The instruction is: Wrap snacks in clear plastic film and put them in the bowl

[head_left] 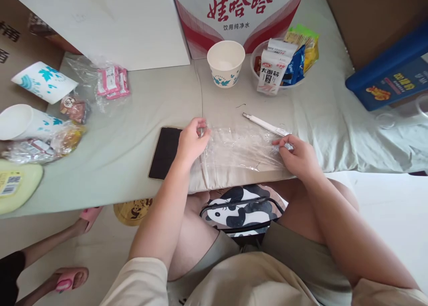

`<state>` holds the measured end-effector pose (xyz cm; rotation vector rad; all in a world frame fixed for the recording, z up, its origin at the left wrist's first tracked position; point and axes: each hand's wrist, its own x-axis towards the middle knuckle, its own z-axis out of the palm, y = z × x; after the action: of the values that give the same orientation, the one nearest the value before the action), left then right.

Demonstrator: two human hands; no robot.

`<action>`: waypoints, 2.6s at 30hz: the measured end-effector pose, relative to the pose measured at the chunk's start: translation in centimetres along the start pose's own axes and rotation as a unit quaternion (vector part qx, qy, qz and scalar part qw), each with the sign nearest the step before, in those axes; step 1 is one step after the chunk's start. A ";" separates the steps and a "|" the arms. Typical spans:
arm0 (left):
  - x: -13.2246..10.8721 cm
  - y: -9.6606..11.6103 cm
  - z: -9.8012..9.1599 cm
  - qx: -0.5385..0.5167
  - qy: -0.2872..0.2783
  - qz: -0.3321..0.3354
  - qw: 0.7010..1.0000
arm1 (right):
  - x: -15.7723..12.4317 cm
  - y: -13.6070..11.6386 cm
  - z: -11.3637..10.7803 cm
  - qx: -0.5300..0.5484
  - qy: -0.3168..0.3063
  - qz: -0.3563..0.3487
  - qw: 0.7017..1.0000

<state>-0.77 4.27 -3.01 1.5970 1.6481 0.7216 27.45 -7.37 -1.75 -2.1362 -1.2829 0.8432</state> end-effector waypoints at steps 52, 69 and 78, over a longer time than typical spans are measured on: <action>-1.9 1.2 -2.1 -0.268 -0.180 -0.034 0.946 | -0.1 0.8 0.2 0.220 0.128 0.027 0.967; -2.2 0.1 -2.1 -0.160 -0.157 -0.045 0.974 | 0.3 0.0 1.0 0.235 0.173 -0.008 0.956; -1.8 0.1 -1.7 -0.158 -0.079 -0.038 0.984 | 0.1 0.5 0.9 0.235 0.130 0.015 0.963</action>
<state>-2.08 2.59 -1.72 1.3233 1.3935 0.7557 27.13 -7.38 -2.79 -1.8140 -0.8202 0.7573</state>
